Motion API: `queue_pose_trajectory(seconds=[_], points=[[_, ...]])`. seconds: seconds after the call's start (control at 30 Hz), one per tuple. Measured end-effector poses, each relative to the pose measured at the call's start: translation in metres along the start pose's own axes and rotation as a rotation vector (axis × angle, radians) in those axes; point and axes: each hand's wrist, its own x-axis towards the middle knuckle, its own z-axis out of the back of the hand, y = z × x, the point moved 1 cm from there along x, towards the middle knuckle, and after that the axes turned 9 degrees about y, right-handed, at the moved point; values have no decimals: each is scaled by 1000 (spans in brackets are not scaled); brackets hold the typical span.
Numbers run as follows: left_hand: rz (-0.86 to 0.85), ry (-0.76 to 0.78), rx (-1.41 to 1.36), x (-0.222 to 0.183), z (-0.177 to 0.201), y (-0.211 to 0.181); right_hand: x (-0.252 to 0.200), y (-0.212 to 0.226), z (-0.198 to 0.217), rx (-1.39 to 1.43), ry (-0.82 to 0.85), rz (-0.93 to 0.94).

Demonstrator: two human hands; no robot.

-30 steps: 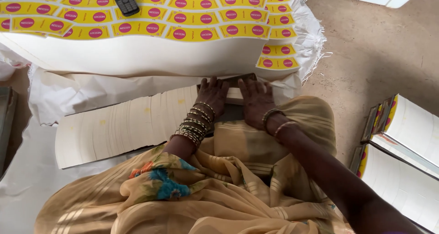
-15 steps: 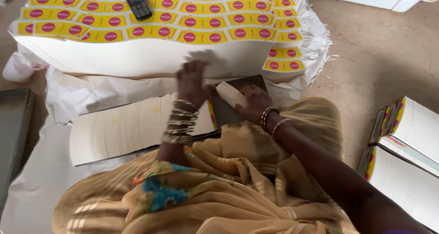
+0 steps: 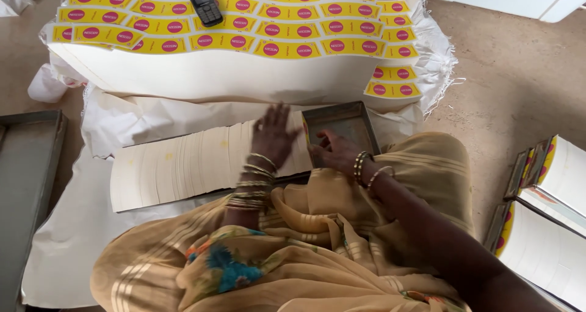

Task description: Counting and sorting printed paper labels for packaging.

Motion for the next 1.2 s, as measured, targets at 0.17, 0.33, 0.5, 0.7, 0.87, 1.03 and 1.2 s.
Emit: queue_pose_trajectory(seconds=[0.17, 0.33, 0.5, 0.7, 0.87, 1.03, 1.2], points=[[5, 23, 87, -16, 5, -24, -13, -10, 6, -90, 111, 172], [0, 37, 80, -17, 5, -32, -21, 1, 10, -7, 215, 224], [-99, -91, 2, -24, 27, -54, -11, -6, 12, 145, 97, 181], [-107, -60, 38, -25, 3, -63, -1, -26, 11, 218, 270, 482], [-137, -150, -68, -30, 46, -81, 6, -75, 83, -148, -265, 325], [-162, -258, -171, -7, 67, -100, 10, -124, 214, -315, -552, 139], [-227, -383, -191, 94, 67, -133, 75, -128, 282, -676, -589, 361]])
